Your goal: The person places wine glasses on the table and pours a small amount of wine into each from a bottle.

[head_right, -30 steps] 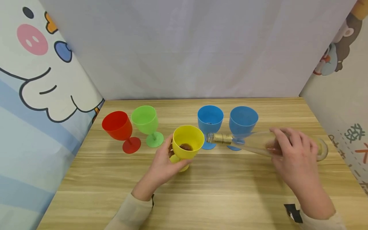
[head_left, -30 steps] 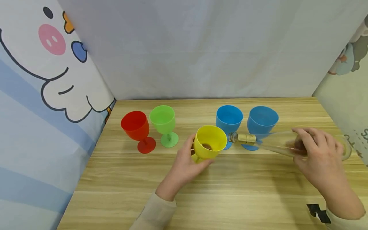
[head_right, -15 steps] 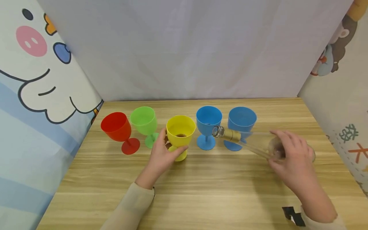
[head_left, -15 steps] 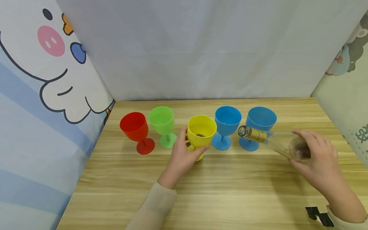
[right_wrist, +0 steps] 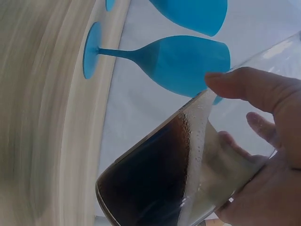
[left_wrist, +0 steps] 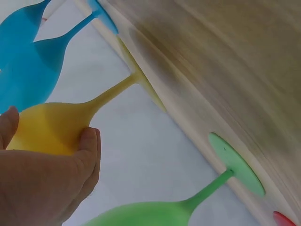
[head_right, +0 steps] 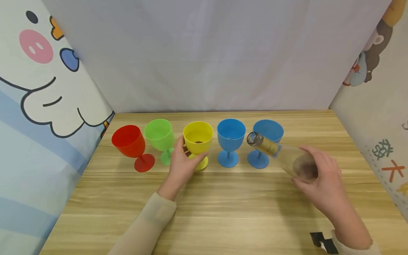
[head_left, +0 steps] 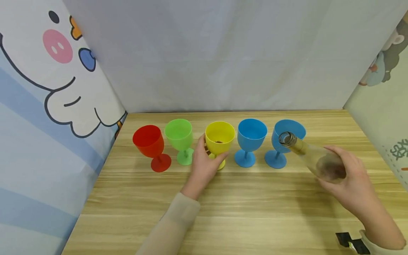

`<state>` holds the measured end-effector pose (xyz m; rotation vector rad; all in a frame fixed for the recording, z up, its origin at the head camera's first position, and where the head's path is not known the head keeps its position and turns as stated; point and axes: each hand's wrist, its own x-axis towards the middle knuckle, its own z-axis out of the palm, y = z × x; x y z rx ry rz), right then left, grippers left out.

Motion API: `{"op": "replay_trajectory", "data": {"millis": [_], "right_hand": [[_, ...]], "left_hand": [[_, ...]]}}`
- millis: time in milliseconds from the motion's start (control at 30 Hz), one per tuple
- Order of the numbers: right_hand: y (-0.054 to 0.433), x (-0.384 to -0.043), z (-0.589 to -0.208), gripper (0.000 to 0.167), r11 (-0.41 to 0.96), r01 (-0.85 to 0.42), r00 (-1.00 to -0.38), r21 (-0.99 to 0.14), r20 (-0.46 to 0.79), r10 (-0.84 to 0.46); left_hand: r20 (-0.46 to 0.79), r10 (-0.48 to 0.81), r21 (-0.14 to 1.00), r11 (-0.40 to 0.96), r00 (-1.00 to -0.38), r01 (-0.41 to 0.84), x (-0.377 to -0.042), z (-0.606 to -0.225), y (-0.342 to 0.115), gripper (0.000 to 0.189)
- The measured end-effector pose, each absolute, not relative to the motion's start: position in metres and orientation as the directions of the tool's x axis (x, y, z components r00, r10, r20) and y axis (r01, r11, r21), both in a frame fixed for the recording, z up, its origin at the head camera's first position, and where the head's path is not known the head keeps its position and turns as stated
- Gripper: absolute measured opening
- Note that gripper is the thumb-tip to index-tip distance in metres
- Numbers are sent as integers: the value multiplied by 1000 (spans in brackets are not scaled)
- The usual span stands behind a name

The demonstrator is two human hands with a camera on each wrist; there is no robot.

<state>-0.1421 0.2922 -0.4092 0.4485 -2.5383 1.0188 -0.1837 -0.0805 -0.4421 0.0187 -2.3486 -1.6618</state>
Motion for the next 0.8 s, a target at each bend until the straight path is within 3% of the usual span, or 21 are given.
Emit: {"op": "replay_trajectory", "data": {"millis": [500,800], "right_hand": [[294,-135,-410,98,674,-300,-943,-675,315,-105],[292,-135,-413,97,651,-325,-934,-686,341,-107]], "left_hand": [[155,-184,951,292,-971,97,-203,-448,-75,82],[159,-173,952,287,-972,105,-207,-453,-77,82]]}}
